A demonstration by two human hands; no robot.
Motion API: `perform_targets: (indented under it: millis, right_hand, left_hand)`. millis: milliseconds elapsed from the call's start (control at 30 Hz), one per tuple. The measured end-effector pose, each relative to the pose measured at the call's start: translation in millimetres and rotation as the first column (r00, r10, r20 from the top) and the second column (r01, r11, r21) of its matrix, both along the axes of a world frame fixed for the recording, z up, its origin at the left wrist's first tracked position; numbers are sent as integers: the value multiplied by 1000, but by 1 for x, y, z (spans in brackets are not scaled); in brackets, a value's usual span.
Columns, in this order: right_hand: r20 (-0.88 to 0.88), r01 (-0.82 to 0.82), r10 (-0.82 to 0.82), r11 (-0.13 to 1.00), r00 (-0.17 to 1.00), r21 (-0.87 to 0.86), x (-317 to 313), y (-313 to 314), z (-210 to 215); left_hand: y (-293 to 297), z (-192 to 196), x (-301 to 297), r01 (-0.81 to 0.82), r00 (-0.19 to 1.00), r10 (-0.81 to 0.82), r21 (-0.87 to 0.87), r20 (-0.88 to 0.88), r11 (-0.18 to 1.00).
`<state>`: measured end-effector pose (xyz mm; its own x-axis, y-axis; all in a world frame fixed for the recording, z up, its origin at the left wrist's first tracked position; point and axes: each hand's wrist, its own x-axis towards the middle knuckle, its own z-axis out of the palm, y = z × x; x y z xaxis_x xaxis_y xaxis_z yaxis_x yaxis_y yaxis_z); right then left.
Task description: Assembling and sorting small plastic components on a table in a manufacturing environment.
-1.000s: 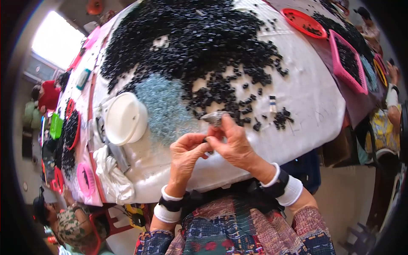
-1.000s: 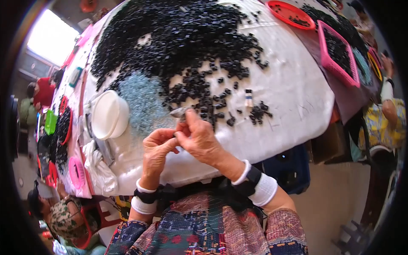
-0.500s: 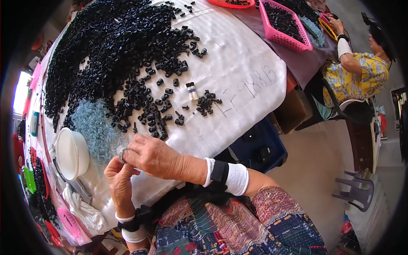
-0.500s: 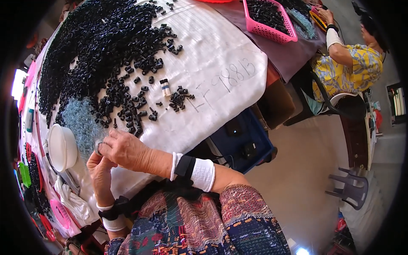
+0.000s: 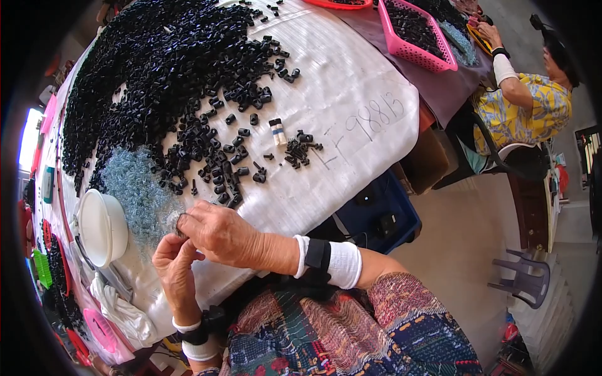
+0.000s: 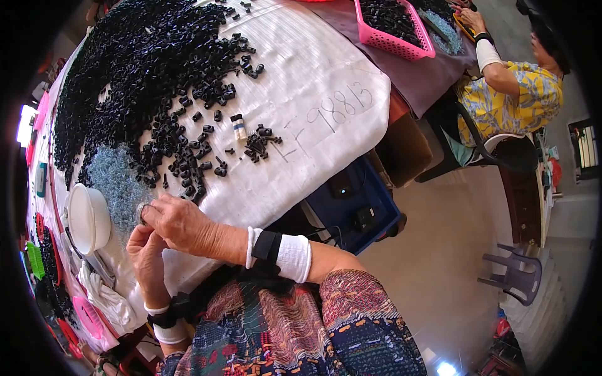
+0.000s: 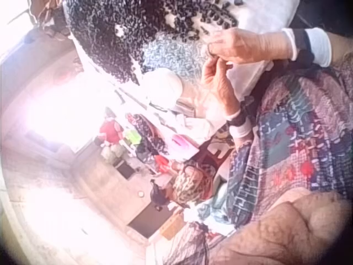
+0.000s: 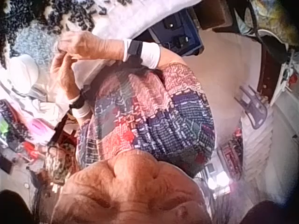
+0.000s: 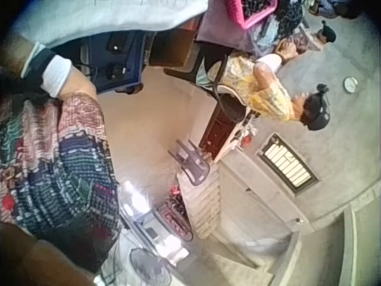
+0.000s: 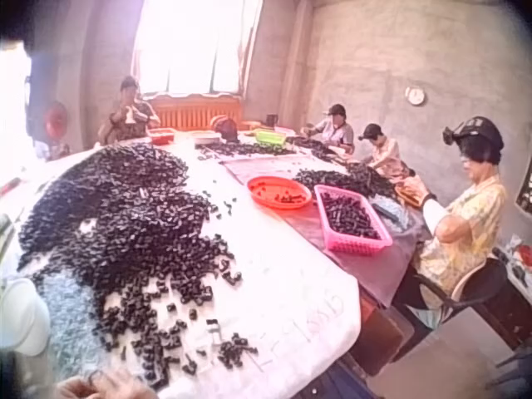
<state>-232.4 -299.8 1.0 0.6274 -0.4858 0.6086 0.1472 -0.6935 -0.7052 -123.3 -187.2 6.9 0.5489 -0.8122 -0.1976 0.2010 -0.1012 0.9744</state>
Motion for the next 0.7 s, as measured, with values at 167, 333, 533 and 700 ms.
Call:
perform_targets:
  millis: [167,333,533,700]
  right_hand:
    - [33,76,-83,980,996,181,5,1,-6]
    - [77,22,-25,999,997,42,1,-1,-1]
    - [54,57,-67,983,996,174,2,-3,-4]
    - [76,21,-37,980,996,200,2,-3,-5]
  left_hand:
    - [-2,1,-5,-34,999,34,13,-3,999]
    - [1,-6,-2,-72,989,64,-53,-135,996]
    - [-3,-1,-8,-41,999,41,-14,-3,999]
    - [-3,-6,-8,-67,998,67,-21,6,998]
